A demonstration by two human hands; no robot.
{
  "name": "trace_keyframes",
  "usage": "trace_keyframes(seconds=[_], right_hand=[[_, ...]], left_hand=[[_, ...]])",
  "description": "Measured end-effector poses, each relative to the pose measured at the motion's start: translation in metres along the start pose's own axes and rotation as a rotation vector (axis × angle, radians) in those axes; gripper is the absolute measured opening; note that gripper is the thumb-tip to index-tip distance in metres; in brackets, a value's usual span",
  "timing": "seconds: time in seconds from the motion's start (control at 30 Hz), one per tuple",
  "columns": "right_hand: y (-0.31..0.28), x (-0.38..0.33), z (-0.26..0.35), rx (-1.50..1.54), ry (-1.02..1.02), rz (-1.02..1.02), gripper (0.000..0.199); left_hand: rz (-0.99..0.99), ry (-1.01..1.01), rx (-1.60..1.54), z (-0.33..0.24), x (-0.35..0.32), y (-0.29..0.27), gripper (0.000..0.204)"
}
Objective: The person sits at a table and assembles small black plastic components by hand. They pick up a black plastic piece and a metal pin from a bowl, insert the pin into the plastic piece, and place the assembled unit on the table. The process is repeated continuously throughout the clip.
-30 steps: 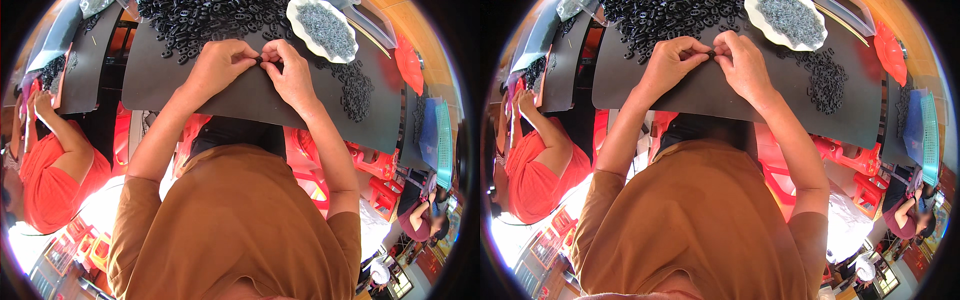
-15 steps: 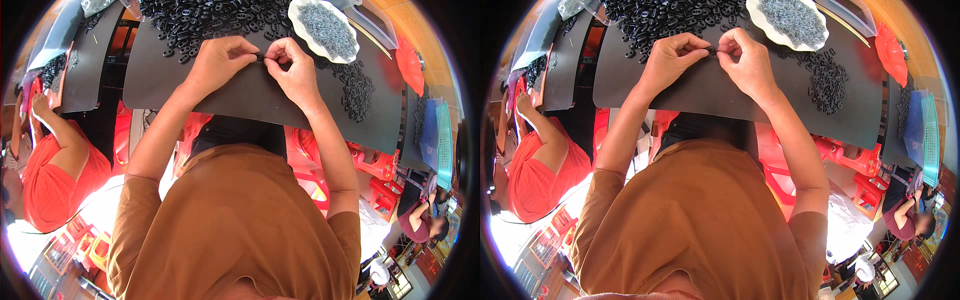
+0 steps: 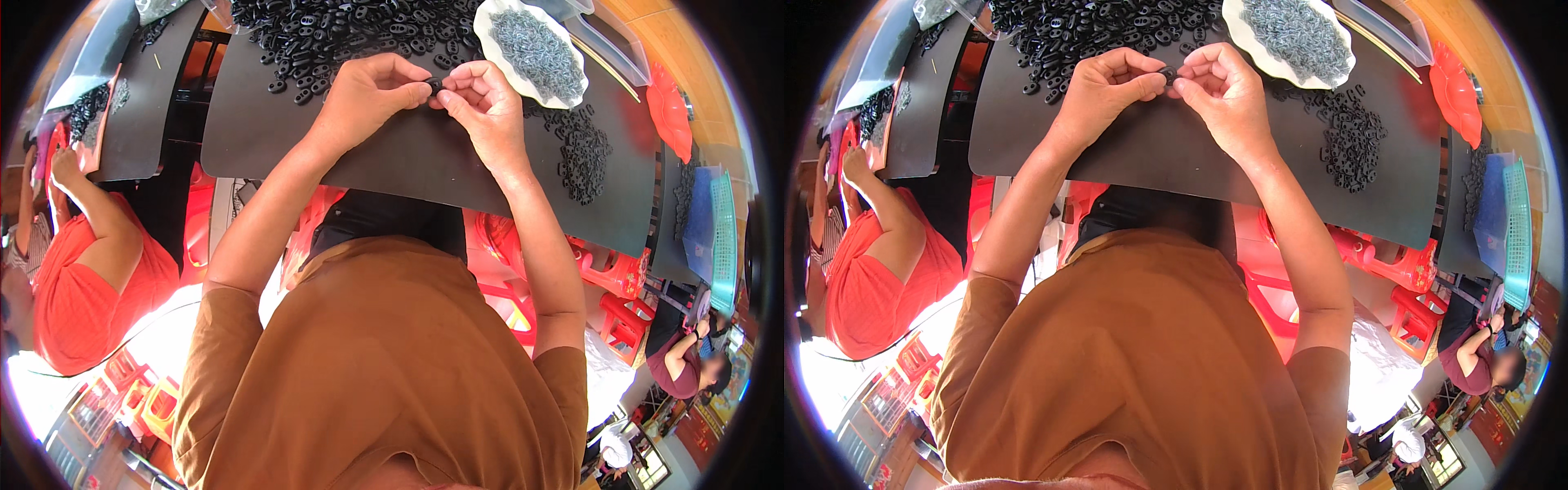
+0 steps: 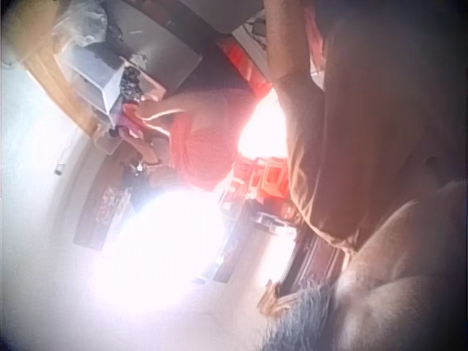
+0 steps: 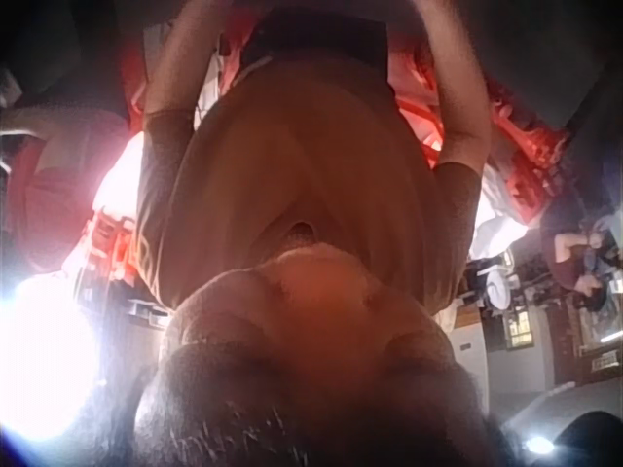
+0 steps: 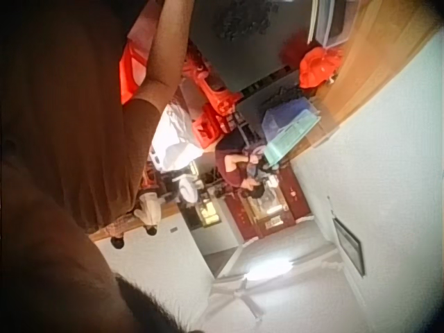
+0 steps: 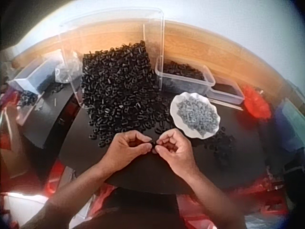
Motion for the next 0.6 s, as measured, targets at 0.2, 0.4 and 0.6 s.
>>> trace_keyframes(seconds=[0.2, 0.4, 0.6], right_hand=[[0.001, 0.000, -0.001, -0.098, 0.013, 0.009, 0.022], [0.001, -0.001, 0.008, -0.378, -0.072, -0.007, 0.023], [0.006, -0.004, 0.013, -0.548, -0.148, -0.025, 0.021]], left_hand=[[0.002, 0.022, 0.066, 0.000, -0.001, 0.002, 0.019], [-0.017, 0.064, 0.214, -0.003, -0.004, 0.001, 0.017], [-0.037, 0.178, 0.342, -0.013, -0.008, 0.004, 0.014]])
Point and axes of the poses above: each hand's wrist, its own x-axis towards the middle knuckle, its own y-axis out of the palm, z = x × y, the point moved 7 cm from there along x, towards the middle knuckle, and after that the axes turned 3 degrees about -y, right-handed, at the moved point
